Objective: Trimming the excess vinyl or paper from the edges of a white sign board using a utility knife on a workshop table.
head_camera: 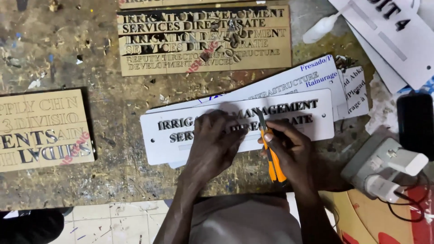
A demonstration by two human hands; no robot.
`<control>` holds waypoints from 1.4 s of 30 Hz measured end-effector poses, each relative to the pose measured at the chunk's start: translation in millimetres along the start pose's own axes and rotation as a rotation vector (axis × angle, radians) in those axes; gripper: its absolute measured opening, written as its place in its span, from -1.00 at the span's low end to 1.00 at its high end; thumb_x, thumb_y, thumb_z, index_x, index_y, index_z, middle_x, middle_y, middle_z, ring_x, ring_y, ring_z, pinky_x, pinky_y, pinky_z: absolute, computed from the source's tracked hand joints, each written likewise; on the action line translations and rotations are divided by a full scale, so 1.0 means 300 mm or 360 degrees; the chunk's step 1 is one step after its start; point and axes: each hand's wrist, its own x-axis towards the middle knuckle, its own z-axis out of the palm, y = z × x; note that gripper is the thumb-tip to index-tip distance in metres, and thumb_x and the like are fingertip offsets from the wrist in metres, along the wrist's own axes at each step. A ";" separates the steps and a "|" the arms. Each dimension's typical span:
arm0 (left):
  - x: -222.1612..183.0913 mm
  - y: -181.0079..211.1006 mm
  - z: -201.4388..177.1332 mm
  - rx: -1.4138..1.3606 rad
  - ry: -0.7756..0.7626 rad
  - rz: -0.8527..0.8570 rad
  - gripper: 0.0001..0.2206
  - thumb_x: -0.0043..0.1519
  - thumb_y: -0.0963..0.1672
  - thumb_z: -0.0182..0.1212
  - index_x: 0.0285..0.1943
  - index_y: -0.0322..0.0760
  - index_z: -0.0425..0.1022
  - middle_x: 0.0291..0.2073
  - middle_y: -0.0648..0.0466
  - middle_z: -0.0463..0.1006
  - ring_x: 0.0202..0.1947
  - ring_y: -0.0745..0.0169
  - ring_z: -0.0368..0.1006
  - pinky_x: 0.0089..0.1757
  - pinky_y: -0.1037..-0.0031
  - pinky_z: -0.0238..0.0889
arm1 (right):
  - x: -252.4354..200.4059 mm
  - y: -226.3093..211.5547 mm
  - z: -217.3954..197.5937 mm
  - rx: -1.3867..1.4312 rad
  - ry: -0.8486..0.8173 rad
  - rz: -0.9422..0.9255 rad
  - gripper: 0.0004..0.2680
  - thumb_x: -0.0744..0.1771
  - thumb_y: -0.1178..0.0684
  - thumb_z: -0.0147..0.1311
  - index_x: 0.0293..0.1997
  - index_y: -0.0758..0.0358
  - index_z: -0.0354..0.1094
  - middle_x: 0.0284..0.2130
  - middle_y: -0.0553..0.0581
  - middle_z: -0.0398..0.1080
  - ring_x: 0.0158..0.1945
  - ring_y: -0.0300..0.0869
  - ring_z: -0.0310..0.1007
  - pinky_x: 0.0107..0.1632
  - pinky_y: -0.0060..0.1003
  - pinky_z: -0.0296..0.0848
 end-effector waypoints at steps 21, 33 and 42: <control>0.166 -0.230 -0.130 -0.0263 0.0454 -0.0391 -0.89 0.47 -0.26 0.28 -0.12 -0.30 0.69 -0.24 -0.03 0.56 -0.07 -0.25 0.54 -0.03 0.10 0.41 | 0.028 -0.004 0.008 -0.0099 -0.0103 -0.0116 -0.72 0.42 0.25 0.22 0.29 0.59 0.48 -0.09 0.50 0.59 -0.08 0.12 0.75 -0.22 -0.02 0.83; 0.137 -0.252 -0.095 -0.0355 0.0464 -0.0641 -0.70 0.22 -0.39 0.33 -0.03 -0.20 0.64 0.15 -0.09 0.78 0.18 -0.13 0.64 0.05 0.11 0.55 | 0.012 -0.064 0.015 -0.0335 -0.0224 -0.0101 -0.71 0.46 0.20 0.07 0.40 0.41 0.38 0.04 0.35 0.58 -0.14 0.05 0.76 -0.08 -0.13 0.89; 0.104 -0.315 -0.069 -0.0634 0.0858 -0.0365 -0.80 0.40 -0.34 0.26 -0.02 -0.20 0.67 -0.05 -0.02 0.66 0.02 -0.11 0.58 0.02 0.17 0.42 | 0.031 0.006 0.022 -0.0153 -0.0163 -0.0394 -0.74 0.44 0.28 0.15 0.27 0.64 0.43 0.02 0.47 0.52 -0.06 0.15 0.76 -0.20 -0.03 0.86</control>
